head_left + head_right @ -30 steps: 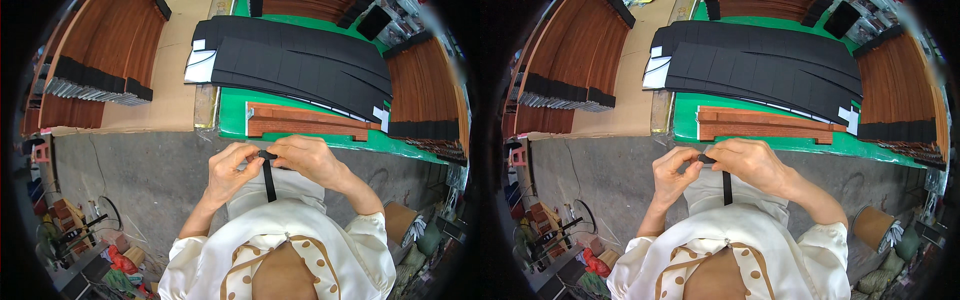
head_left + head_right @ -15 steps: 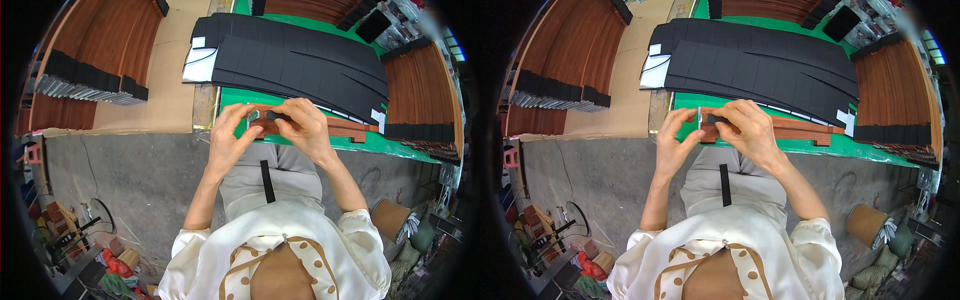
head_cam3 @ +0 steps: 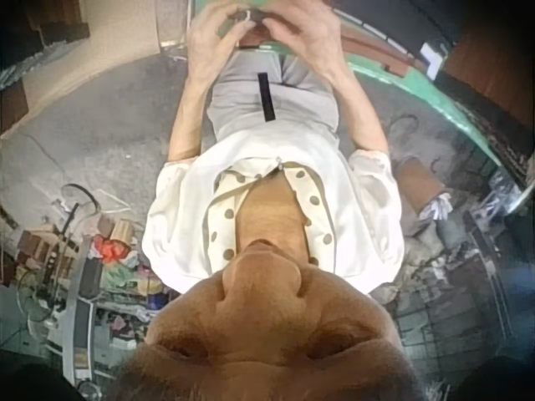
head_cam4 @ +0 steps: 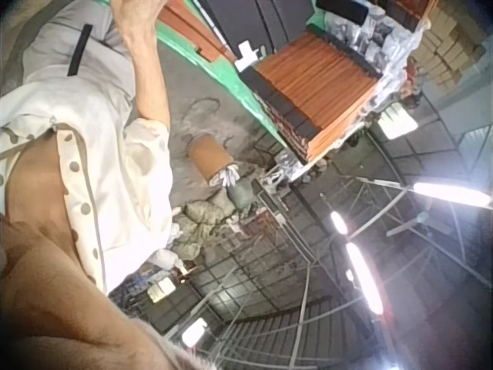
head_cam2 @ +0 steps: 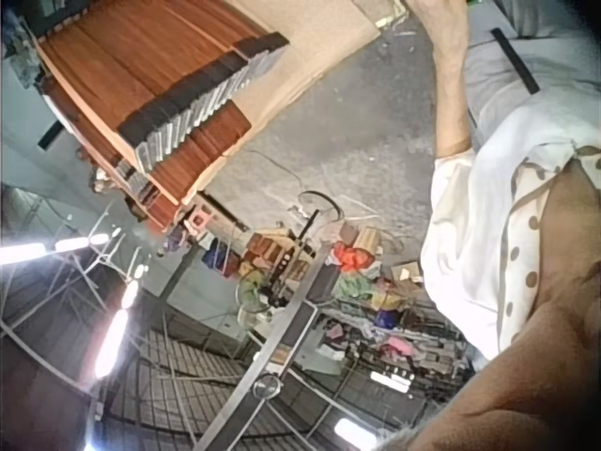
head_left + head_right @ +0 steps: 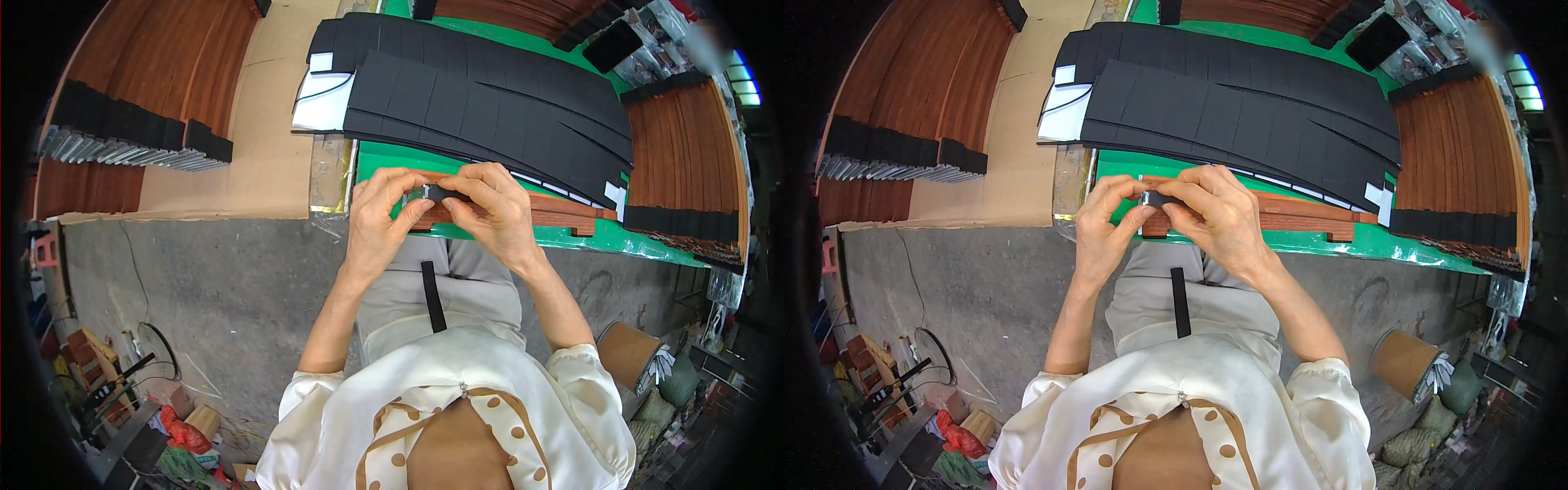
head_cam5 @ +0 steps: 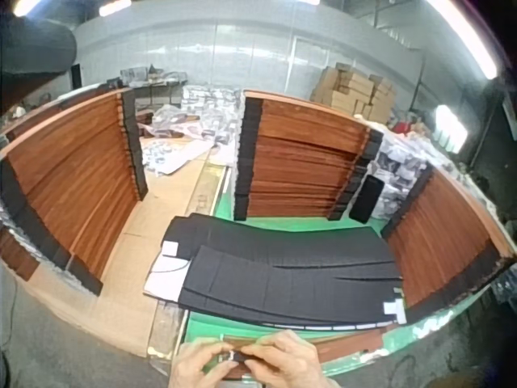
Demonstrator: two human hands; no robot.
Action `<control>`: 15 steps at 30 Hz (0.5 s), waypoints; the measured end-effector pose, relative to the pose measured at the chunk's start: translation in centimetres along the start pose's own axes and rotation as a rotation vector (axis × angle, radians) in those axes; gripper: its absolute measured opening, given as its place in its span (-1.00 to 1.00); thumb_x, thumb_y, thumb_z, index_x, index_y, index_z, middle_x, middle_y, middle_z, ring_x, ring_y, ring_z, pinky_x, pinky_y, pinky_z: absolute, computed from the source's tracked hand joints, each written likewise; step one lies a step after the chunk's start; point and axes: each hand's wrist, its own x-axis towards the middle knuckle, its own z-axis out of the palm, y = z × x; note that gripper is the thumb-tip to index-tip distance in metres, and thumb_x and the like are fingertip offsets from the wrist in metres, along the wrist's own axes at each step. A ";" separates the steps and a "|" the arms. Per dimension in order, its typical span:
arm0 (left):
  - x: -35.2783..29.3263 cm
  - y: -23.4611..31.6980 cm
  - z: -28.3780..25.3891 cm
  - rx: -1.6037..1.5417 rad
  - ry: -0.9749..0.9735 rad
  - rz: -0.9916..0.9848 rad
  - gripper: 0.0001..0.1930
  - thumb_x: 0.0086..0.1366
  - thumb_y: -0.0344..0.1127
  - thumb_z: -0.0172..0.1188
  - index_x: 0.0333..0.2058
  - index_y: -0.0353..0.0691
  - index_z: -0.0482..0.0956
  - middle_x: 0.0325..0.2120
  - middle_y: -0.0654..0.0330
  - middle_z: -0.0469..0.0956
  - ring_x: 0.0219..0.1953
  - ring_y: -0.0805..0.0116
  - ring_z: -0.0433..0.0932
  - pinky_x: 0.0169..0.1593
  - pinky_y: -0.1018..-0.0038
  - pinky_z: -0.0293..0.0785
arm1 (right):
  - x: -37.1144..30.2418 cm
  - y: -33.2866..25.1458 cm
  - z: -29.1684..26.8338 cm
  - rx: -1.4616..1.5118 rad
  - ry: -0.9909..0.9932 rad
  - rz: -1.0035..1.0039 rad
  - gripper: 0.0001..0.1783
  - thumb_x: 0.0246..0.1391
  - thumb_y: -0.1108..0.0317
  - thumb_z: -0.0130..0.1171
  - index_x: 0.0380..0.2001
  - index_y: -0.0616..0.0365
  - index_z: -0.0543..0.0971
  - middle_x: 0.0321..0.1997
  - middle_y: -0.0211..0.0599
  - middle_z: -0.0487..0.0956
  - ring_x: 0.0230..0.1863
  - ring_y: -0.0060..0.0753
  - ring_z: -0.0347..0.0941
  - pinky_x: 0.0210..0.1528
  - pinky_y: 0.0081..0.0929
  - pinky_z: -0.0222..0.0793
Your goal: The recorder is applying black adhesive foam strips to the ends of curved wooden furniture components and stacking them in a manufacturing facility.
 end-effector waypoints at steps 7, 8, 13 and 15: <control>0.1 0.1 -0.1 0.020 -0.001 0.017 -0.75 0.06 -0.34 0.28 -0.25 -0.21 0.56 -0.27 0.25 0.53 -0.27 0.32 0.48 -0.11 0.39 0.26 | 0.1 0.1 0.1 0.000 0.015 -0.001 -0.70 -0.34 0.55 0.31 -0.38 0.13 0.61 -0.39 -0.35 0.52 -0.38 -0.33 0.46 -0.37 -0.45 0.41; 0.0 0.1 -0.1 0.025 -0.003 0.016 -0.75 0.06 -0.34 0.28 -0.24 -0.21 0.56 -0.27 0.24 0.53 -0.27 0.31 0.48 -0.10 0.39 0.26 | 0.0 0.1 0.1 0.002 0.017 -0.004 -0.70 -0.34 0.55 0.31 -0.38 0.13 0.61 -0.39 -0.35 0.52 -0.37 -0.33 0.46 -0.38 -0.45 0.41; 0.0 0.4 0.2 0.012 0.037 0.050 -0.74 0.08 -0.35 0.28 -0.23 -0.26 0.54 -0.29 0.17 0.52 -0.29 0.29 0.49 -0.17 0.41 0.36 | -0.1 0.2 0.1 0.031 -0.007 0.032 -0.71 -0.31 0.52 0.32 -0.37 0.12 0.61 -0.38 -0.35 0.53 -0.35 -0.32 0.46 -0.36 -0.45 0.40; 0.1 0.5 0.4 0.000 0.049 0.069 -0.74 0.10 -0.36 0.28 -0.23 -0.31 0.53 -0.30 0.12 0.50 -0.30 0.29 0.50 -0.22 0.44 0.43 | -0.2 0.1 -0.1 0.044 -0.011 0.051 -0.72 -0.30 0.51 0.33 -0.37 0.12 0.61 -0.38 -0.35 0.53 -0.35 -0.32 0.46 -0.36 -0.44 0.40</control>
